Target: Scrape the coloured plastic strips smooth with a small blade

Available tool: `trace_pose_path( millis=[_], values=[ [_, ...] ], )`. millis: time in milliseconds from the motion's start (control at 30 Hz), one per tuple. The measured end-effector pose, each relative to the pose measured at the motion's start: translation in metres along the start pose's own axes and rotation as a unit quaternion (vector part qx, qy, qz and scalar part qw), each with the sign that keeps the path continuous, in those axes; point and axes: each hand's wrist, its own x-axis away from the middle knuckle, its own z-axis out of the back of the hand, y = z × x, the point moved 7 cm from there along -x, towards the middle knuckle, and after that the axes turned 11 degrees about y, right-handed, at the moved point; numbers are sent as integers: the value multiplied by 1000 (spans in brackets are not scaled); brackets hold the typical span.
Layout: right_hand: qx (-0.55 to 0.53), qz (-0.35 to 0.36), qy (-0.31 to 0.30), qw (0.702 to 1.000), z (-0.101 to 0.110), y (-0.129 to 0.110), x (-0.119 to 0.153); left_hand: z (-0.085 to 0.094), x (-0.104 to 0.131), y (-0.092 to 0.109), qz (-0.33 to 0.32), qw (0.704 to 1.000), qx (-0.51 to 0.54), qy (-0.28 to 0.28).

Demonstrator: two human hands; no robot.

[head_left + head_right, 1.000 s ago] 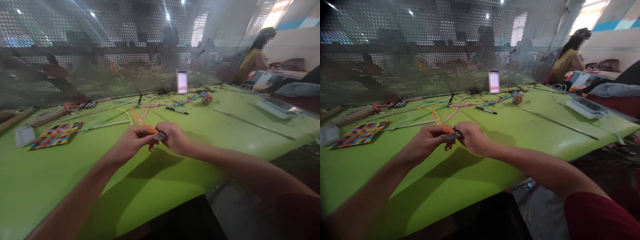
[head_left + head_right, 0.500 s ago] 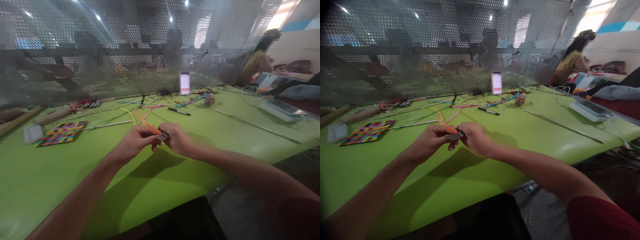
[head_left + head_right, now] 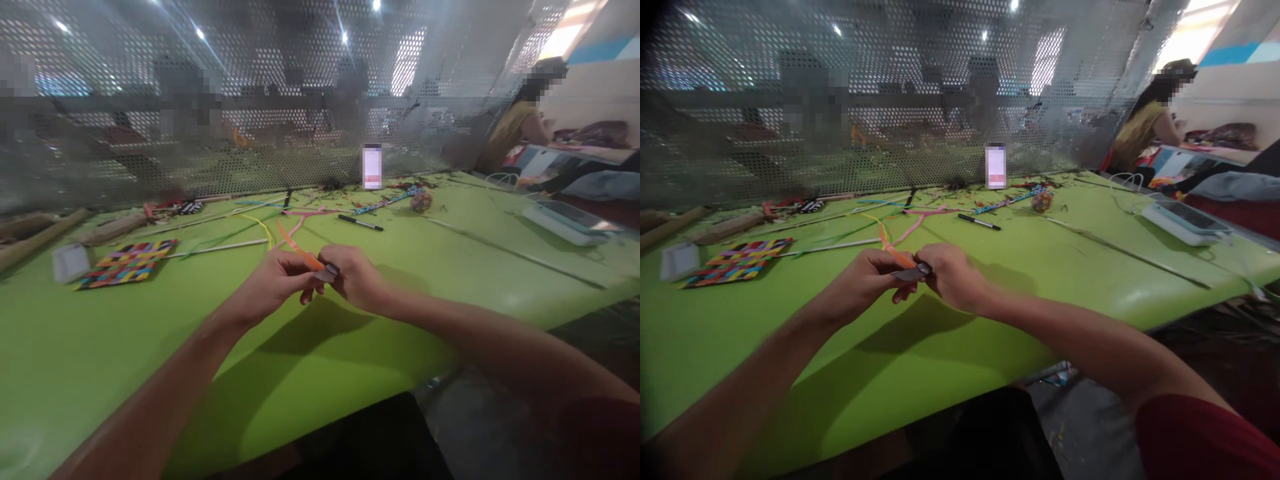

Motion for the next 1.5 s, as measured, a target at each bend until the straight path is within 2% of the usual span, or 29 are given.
trace_pose_path(
  millis=[467,1100,1500],
  values=[
    [24,29,19,999,1,-1,1,-1,1,-1,13,1000,-9,14],
    [27,-7,-5,1000,-2,3,2,-2,2,-3,25,999,-17,22],
    [25,7,-1,1000,-1,0,2,-2,3,-2,24,999,-32,21]
  ],
)
